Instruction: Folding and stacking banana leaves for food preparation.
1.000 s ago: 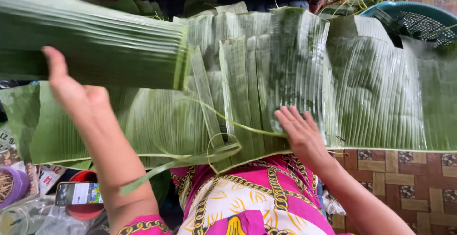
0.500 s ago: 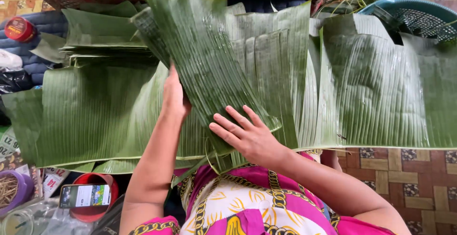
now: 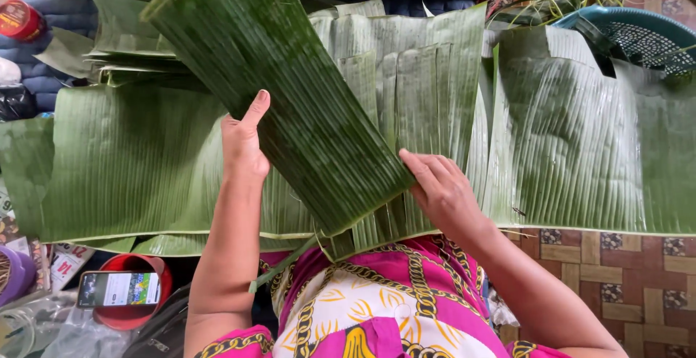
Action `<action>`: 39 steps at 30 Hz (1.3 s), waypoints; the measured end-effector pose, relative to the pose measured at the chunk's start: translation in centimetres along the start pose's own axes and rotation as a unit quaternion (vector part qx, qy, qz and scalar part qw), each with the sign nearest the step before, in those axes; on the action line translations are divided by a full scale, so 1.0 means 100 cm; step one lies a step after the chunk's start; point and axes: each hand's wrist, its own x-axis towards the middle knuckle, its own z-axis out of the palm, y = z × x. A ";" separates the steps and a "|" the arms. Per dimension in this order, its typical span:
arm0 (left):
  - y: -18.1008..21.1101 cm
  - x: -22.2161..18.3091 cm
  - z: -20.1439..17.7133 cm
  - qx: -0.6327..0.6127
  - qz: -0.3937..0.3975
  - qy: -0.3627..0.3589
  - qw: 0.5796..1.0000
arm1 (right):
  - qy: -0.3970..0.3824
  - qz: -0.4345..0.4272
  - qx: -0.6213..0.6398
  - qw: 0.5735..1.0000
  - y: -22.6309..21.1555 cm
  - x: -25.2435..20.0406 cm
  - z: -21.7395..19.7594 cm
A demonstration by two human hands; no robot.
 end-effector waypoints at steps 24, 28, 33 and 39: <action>0.053 0.023 0.014 -0.055 0.048 0.186 0.980 | -0.185 0.046 -0.009 0.982 0.036 -0.056 -0.030; 0.097 0.036 -0.006 -0.230 0.062 0.216 0.947 | -0.193 0.145 0.009 0.970 0.058 -0.054 -0.064; 0.079 0.018 0.030 -0.235 0.060 0.186 0.952 | -0.103 0.166 0.170 0.966 0.022 0.032 -0.060; 0.096 -0.019 0.067 -0.265 0.024 0.210 0.941 | -0.120 0.224 0.553 0.794 -0.027 0.092 0.035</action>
